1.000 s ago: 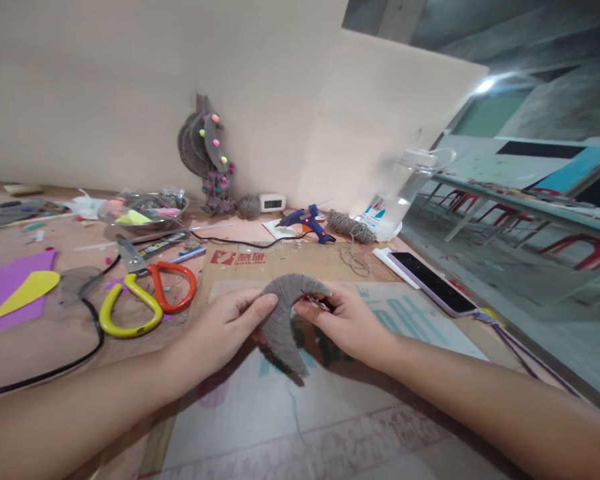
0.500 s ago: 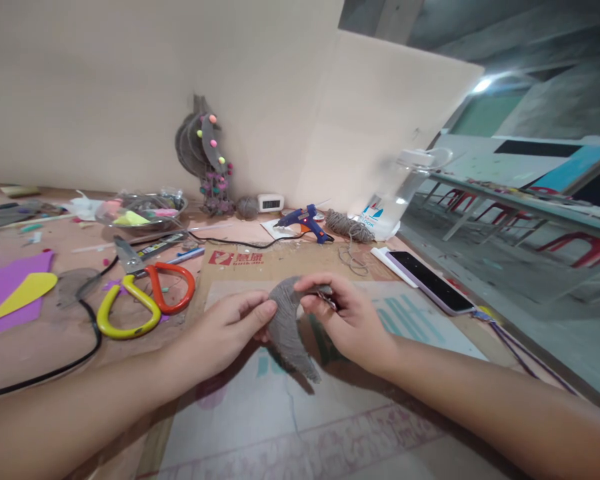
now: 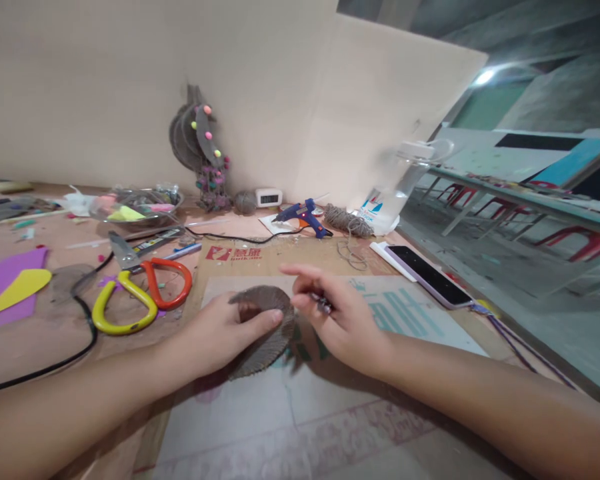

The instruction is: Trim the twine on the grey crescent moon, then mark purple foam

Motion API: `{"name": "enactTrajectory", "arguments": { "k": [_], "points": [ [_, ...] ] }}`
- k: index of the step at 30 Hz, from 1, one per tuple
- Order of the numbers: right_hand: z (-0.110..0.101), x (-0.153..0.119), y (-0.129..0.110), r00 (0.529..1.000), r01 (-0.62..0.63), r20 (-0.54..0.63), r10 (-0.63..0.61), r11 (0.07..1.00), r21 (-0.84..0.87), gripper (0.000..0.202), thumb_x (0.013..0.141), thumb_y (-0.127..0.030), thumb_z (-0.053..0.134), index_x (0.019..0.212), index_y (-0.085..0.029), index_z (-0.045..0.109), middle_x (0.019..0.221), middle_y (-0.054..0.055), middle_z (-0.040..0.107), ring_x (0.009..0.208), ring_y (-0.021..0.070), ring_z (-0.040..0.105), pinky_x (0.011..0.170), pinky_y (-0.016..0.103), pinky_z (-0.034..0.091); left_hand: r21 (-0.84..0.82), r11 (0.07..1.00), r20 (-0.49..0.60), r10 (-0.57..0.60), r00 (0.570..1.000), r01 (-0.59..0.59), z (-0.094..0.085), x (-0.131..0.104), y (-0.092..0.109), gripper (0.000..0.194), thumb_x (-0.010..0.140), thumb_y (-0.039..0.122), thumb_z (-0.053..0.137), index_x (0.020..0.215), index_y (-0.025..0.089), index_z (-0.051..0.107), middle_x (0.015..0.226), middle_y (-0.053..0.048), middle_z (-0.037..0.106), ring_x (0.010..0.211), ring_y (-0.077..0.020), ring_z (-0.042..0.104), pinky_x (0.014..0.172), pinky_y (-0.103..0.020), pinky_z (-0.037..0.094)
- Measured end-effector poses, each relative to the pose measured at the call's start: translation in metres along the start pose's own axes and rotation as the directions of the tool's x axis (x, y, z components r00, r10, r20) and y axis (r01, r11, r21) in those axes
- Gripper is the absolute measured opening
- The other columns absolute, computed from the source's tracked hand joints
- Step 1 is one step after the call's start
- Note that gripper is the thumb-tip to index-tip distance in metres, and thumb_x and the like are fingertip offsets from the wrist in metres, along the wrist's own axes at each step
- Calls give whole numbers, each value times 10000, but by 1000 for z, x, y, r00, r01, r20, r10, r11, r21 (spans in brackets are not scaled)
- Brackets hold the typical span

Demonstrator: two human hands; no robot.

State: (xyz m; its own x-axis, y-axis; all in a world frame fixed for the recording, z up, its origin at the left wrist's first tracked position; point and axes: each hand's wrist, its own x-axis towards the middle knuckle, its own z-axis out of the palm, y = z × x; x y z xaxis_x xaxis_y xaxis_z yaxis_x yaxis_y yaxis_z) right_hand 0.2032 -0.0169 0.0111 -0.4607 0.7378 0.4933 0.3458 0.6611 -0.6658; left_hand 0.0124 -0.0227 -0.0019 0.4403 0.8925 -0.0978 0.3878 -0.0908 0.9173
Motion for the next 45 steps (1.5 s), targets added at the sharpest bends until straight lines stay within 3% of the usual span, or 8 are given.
{"name": "enactTrajectory", "arguments": {
  "k": [3, 9, 12, 20, 31, 40, 43, 45],
  "points": [
    [-2, 7, 4, 975, -214, -29, 219, 970, 111, 133, 852, -285, 547, 920, -176, 584, 698, -18, 540, 597, 95, 498, 553, 209, 412, 0, 995, -45, -99, 994, 99, -3, 0, 2, 410, 807, 537, 517, 635, 170, 579, 559, 36, 523, 523, -119, 455, 484, -227, 319],
    [0, 12, 5, 907, -414, 191, 376, 880, 233, 248, 793, -373, 602, 673, -177, 510, 563, -52, 447, 506, 79, 418, 478, 204, 329, -1, 1000, -101, 19, 995, -19, -3, -1, 7, 422, 855, 493, 431, 557, 197, 393, 550, 60, 359, 510, -102, 353, 471, -232, 258],
    [1, 10, 6, 899, -436, 178, 400, 859, 269, 274, 819, -401, 569, 683, -174, 499, 585, -52, 433, 520, 74, 398, 485, 203, 317, -121, 993, -98, -24, 995, 12, -2, -1, 9, 408, 894, 479, 345, 597, 205, 395, 552, 63, 364, 495, -103, 338, 461, -234, 260],
    [0, 11, 7, 903, -428, 192, 383, 825, 368, 277, 829, -389, 570, 678, -166, 508, 593, -58, 404, 535, 68, 355, 501, 208, 294, 45, 997, -20, 58, 998, -57, -6, -1, 10, 366, 875, 392, 458, 576, 199, 370, 569, 69, 341, 539, -100, 361, 508, -232, 279],
    [0, 13, 15, 905, -424, 238, 352, 695, 581, 276, 793, -392, 643, 716, -166, 504, 563, -91, 323, 465, 46, 222, 426, 204, 184, -44, 995, -35, 92, 995, -94, -7, -3, 10, 336, 900, 387, 429, 624, 196, 448, 631, 51, 406, 603, -113, 414, 557, -219, 335],
    [-3, 9, 10, 934, -355, 153, 323, 882, 310, 248, 855, -391, 553, 741, -177, 501, 610, -59, 413, 522, 72, 376, 493, 206, 324, -55, 997, -67, 44, 997, -48, -4, -2, 8, 266, 842, 408, 513, 697, 187, 540, 636, 52, 457, 606, -117, 429, 556, -220, 337],
    [-16, 8, 9, 995, -103, 14, 103, 995, 11, 208, 878, -363, 533, 976, -180, 543, 791, 6, 567, 675, 120, 515, 612, 246, 418, -122, 992, -78, 11, 997, -20, -3, -2, 9, 231, 848, 379, 508, 751, 185, 588, 667, 44, 527, 630, -121, 476, 586, -217, 372],
    [-27, 10, 8, 992, 121, 6, -123, 967, -225, 249, 911, -330, 489, 1111, -187, 532, 911, 50, 608, 746, 143, 543, 651, 269, 430, -158, 987, -76, 7, 997, -19, -3, -2, 9, 220, 846, 369, 517, 786, 188, 626, 711, 33, 593, 674, -134, 525, 618, -219, 405]
  ]
}}
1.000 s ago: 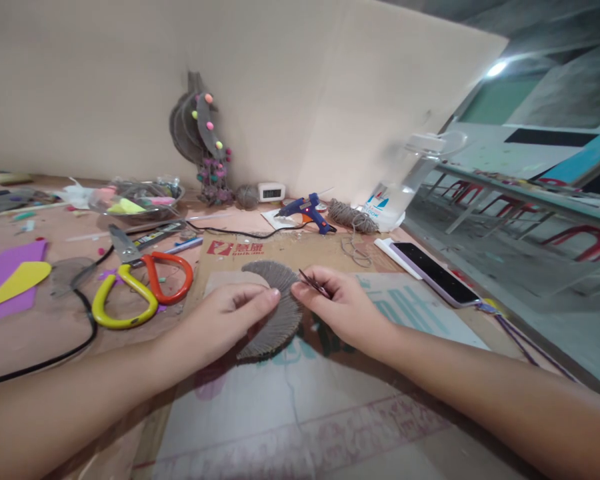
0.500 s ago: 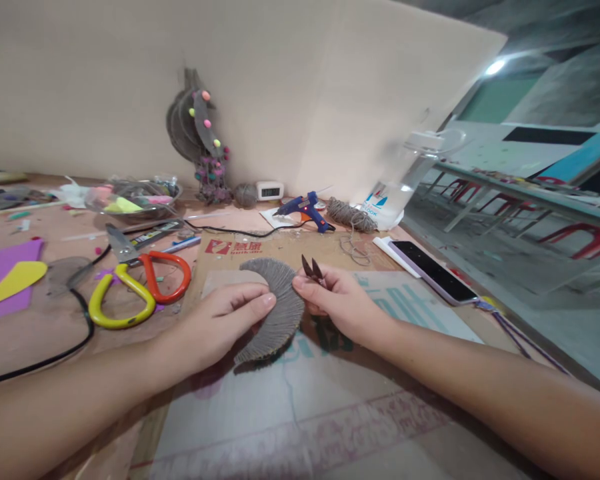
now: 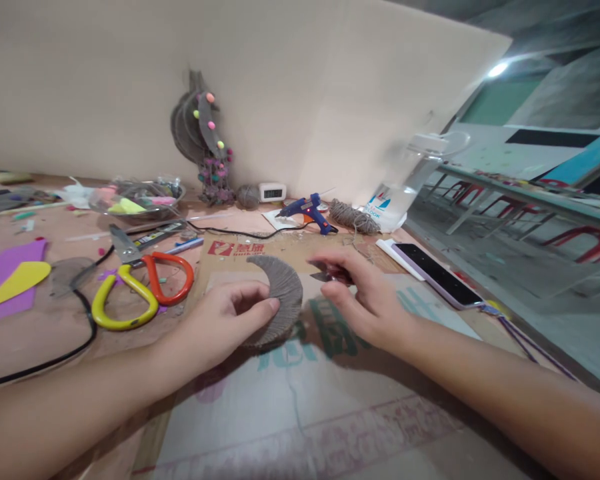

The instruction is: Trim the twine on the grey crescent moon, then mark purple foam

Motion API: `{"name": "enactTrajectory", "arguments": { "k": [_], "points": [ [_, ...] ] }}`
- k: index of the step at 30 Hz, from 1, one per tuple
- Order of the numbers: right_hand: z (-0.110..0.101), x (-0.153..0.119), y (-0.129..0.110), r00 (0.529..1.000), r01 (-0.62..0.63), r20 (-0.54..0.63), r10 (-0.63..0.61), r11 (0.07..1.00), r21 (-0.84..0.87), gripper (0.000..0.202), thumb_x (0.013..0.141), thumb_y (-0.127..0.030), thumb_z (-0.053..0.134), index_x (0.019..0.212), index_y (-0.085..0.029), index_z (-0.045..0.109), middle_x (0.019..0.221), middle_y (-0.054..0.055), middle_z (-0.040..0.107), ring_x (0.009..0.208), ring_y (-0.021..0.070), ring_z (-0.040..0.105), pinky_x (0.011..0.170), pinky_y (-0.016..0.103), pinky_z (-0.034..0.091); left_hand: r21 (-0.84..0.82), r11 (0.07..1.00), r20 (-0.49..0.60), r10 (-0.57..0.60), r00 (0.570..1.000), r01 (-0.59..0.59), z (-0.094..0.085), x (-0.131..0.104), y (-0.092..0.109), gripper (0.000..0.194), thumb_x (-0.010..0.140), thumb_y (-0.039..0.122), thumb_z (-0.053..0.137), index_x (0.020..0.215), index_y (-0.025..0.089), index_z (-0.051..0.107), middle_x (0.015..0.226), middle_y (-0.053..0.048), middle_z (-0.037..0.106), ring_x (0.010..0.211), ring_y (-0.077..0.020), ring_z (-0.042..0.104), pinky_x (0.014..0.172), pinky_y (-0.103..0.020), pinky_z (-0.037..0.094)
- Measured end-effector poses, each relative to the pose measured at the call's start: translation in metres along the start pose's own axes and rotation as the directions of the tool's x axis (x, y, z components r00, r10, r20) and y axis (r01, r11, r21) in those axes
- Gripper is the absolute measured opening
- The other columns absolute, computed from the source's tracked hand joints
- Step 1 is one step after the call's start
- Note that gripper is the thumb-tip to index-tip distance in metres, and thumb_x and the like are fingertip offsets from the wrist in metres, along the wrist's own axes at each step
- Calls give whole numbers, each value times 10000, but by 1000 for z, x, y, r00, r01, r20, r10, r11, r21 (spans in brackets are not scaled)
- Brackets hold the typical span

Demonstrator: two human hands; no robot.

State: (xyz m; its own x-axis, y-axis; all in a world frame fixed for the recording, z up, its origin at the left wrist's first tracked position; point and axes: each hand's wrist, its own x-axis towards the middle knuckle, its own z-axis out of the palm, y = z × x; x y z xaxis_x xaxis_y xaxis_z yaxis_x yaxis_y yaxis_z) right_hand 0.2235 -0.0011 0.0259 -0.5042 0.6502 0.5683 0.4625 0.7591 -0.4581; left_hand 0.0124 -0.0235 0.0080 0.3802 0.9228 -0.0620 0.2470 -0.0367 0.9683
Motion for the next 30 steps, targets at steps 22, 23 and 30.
{"name": "enactTrajectory", "arguments": {
  "k": [22, 23, 30],
  "points": [
    [-11, 2, 11, 906, 422, 277, -319, 724, -546, 197, 918, -237, 497, 1016, -162, 650, 719, 31, 628, 670, 151, 499, 605, 294, 353, 21, 1000, -22, 11, 1000, -10, -2, 3, -5, 230, 859, 354, 492, 785, 193, 638, 702, 33, 581, 674, -139, 510, 612, -220, 387],
    [-11, 2, 11, 906, 421, 283, -314, 721, -550, 196, 915, -240, 501, 1019, -162, 648, 723, 32, 626, 673, 154, 496, 606, 296, 351, 26, 1000, -22, 10, 1000, -10, -2, 3, -5, 239, 857, 365, 493, 776, 191, 634, 705, 30, 584, 676, -141, 514, 617, -222, 391],
    [-10, 1, 13, 915, 401, 269, -302, 756, -517, 208, 918, -248, 491, 1017, -141, 638, 750, 40, 635, 690, 154, 517, 621, 292, 366, 7, 1000, -27, 24, 999, -24, -2, 4, -6, 222, 849, 346, 508, 764, 193, 644, 709, 30, 603, 653, -130, 523, 606, -215, 400]
  ]
}}
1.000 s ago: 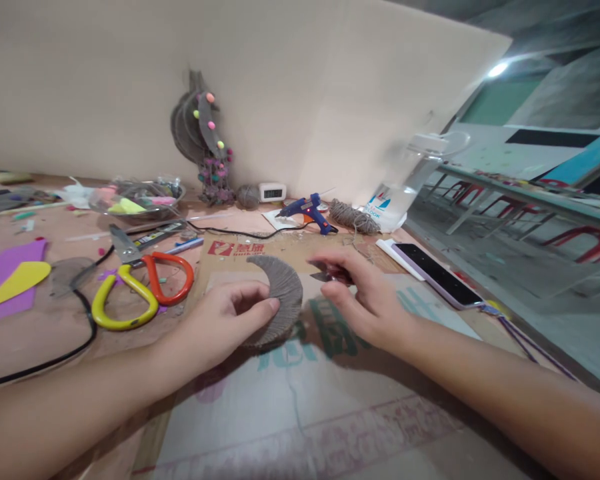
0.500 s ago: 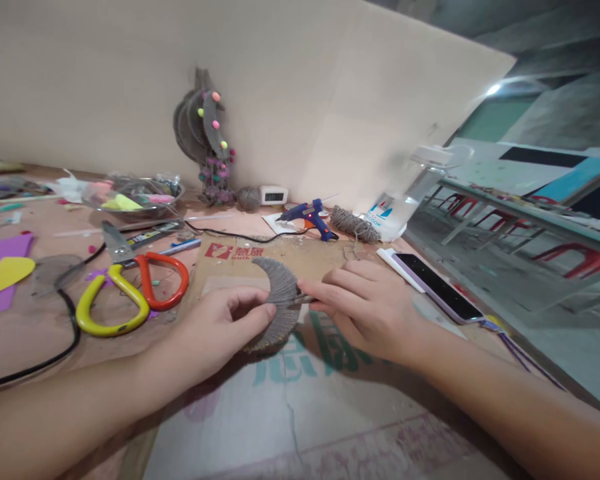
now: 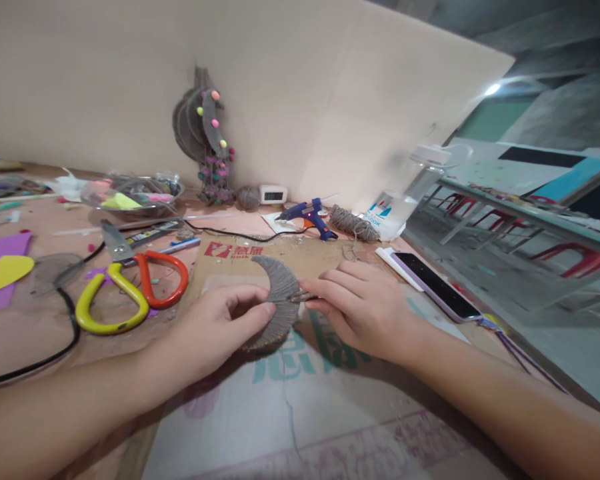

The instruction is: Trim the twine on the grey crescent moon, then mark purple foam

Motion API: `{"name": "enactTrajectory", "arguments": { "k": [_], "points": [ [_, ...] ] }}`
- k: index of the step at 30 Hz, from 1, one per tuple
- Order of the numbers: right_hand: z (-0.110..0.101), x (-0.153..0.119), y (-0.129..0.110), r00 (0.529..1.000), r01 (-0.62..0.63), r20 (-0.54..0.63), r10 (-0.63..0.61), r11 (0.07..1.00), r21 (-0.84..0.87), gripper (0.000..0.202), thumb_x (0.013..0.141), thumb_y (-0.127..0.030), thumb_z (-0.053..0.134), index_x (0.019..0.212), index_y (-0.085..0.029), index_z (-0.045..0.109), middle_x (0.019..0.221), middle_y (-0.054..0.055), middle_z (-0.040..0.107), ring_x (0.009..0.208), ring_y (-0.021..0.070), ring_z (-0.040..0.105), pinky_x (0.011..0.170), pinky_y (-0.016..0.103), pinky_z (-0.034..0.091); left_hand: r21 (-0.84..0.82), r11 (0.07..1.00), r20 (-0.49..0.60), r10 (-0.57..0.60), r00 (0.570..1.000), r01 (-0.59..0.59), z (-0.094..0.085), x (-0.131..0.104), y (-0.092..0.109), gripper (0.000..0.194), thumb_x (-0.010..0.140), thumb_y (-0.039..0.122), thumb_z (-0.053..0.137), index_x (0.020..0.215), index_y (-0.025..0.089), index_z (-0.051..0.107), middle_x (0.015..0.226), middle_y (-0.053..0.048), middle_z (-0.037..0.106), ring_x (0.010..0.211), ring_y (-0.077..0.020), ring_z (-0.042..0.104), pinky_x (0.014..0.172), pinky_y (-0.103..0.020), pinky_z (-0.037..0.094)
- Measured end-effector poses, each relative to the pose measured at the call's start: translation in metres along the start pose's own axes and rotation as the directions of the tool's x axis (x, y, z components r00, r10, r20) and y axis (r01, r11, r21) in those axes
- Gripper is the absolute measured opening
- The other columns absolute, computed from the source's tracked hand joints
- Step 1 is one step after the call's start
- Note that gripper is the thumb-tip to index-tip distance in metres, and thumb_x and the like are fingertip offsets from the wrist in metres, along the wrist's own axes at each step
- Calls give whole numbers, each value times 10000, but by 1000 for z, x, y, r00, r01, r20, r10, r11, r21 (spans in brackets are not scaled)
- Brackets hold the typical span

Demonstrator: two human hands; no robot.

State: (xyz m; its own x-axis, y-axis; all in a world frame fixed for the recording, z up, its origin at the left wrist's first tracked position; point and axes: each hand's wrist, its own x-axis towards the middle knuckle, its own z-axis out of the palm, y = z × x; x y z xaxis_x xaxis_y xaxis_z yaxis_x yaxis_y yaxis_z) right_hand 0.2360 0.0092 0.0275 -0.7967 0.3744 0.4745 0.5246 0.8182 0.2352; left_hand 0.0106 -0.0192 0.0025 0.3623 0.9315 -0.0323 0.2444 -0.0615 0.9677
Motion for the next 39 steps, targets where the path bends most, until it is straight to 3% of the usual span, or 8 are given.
{"name": "enactTrajectory", "arguments": {
  "k": [15, 23, 34, 39],
  "points": [
    [6, 0, 1, 999, 7, -49, -3, 996, 87, 174, 915, -211, 482, 990, -145, 625, 732, 30, 638, 654, 146, 528, 593, 282, 372, -82, 996, 56, -34, 998, 39, -1, -1, 3, 195, 844, 337, 538, 806, 195, 666, 743, 22, 629, 699, -136, 551, 634, -219, 426],
    [3, 0, 0, 993, -7, -115, 19, 995, 101, 167, 900, -247, 525, 1019, -137, 564, 800, 54, 651, 706, 163, 549, 632, 283, 404, -42, 998, 41, -46, 998, 48, -2, -2, 1, 235, 865, 374, 507, 789, 188, 629, 709, 42, 552, 657, -109, 478, 604, -206, 369],
    [6, -3, -1, 998, 16, -59, -14, 999, 34, 127, 877, -195, 556, 986, -137, 583, 780, 42, 658, 670, 161, 517, 602, 287, 381, 6, 1000, 41, -16, 999, 16, 0, 0, 2, 228, 866, 346, 485, 811, 189, 641, 740, 23, 591, 699, -141, 510, 637, -233, 381],
    [6, -3, -3, 997, 29, -66, -29, 1000, 0, 115, 873, -204, 573, 963, -136, 592, 776, 40, 663, 678, 159, 525, 596, 285, 374, 25, 1000, 53, 7, 999, -8, 0, -1, 1, 220, 870, 323, 482, 783, 186, 629, 694, 47, 545, 663, -115, 475, 619, -216, 356]
  ]
}}
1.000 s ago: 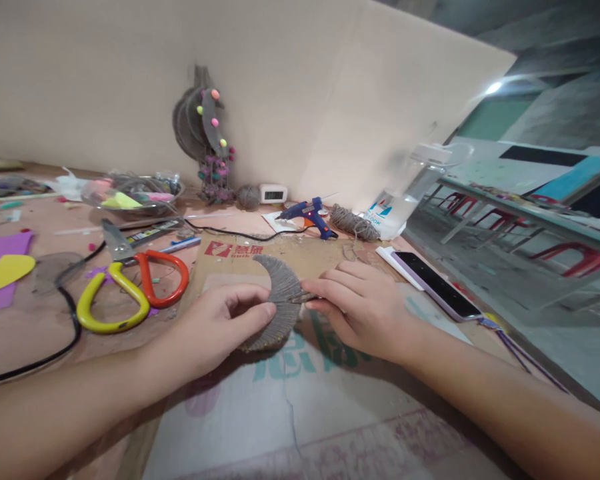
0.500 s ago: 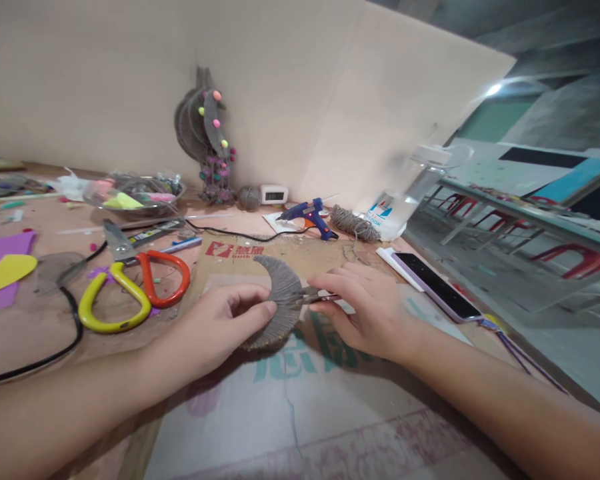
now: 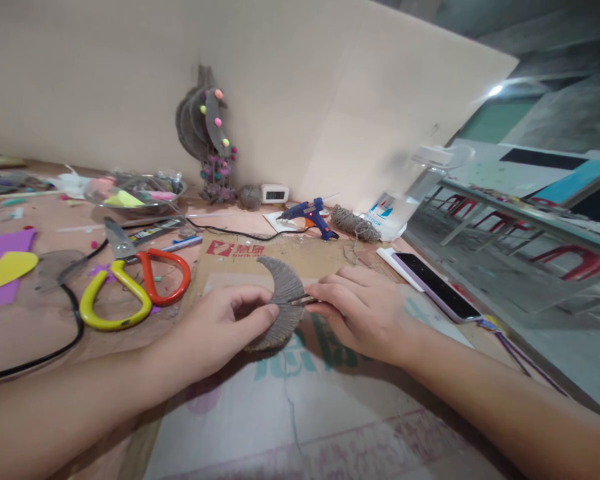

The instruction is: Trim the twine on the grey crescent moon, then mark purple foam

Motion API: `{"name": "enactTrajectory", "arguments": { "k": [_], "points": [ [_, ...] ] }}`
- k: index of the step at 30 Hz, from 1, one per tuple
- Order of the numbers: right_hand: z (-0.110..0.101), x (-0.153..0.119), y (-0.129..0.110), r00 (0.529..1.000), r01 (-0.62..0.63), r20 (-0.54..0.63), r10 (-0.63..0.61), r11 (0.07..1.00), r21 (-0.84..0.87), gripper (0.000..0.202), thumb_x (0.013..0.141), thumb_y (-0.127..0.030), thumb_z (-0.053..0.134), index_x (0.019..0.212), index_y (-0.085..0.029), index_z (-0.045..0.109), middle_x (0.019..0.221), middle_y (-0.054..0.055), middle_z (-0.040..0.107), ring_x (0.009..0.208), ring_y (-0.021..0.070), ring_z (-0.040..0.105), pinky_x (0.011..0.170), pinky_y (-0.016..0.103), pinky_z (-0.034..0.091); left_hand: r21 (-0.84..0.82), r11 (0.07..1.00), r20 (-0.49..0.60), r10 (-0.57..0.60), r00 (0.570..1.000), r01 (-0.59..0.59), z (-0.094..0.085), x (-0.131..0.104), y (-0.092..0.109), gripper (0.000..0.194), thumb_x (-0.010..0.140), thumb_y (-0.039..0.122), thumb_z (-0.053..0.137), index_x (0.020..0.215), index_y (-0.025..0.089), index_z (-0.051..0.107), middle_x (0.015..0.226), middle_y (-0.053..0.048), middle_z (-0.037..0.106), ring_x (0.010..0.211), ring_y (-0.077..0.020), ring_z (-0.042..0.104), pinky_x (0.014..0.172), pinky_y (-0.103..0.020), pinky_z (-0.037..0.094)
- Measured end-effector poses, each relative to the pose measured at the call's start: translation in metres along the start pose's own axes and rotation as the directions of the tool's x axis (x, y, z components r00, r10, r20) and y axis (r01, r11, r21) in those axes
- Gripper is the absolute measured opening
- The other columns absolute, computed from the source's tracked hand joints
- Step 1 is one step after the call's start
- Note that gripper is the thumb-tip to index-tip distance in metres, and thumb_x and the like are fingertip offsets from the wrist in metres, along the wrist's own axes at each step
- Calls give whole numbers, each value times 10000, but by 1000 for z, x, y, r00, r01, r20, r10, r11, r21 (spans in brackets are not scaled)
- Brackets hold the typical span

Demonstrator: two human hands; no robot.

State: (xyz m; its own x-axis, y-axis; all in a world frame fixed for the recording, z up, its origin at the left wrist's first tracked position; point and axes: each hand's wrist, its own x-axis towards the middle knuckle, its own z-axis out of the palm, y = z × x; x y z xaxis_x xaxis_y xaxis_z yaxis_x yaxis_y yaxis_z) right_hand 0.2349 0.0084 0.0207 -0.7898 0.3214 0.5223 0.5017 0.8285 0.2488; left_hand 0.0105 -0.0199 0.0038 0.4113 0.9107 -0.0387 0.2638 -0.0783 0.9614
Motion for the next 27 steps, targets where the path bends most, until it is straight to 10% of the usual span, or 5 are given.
{"name": "enactTrajectory", "arguments": {
  "k": [14, 18, 23, 27],
  "points": [
    [4, -3, 4, 999, 34, -34, -32, 997, 69, 74, 880, -197, 563, 931, -146, 580, 748, 35, 652, 648, 147, 521, 582, 269, 381, -25, 1000, 25, -6, 1000, 6, 0, -1, -1, 224, 863, 344, 495, 807, 179, 635, 722, 32, 557, 686, -123, 486, 622, -223, 365],
    [6, -4, 2, 987, -130, -63, 147, 967, 218, 147, 875, -247, 560, 985, -149, 565, 761, 41, 623, 665, 150, 541, 607, 271, 412, -75, 996, 21, -43, 999, 45, 0, 0, -1, 243, 871, 371, 499, 783, 179, 618, 706, 37, 552, 671, -117, 487, 607, -214, 361],
    [1, 7, -10, 811, -544, 151, 565, 634, 551, 226, 832, -352, 573, 949, -159, 576, 726, 12, 575, 613, 129, 528, 560, 248, 420, -137, 991, 7, -13, 1000, 14, 0, 1, 2, 239, 881, 367, 500, 792, 184, 625, 726, 38, 566, 704, -113, 505, 635, -201, 372],
    [2, 17, -20, 645, -721, 506, 573, 235, 652, 222, 786, -386, 589, 728, -173, 573, 609, -30, 491, 548, 106, 459, 514, 229, 357, -58, 998, 14, 5, 1000, -4, 0, 0, 0, 301, 883, 397, 489, 705, 179, 595, 635, 50, 489, 608, -100, 438, 548, -196, 329]
  ]
}}
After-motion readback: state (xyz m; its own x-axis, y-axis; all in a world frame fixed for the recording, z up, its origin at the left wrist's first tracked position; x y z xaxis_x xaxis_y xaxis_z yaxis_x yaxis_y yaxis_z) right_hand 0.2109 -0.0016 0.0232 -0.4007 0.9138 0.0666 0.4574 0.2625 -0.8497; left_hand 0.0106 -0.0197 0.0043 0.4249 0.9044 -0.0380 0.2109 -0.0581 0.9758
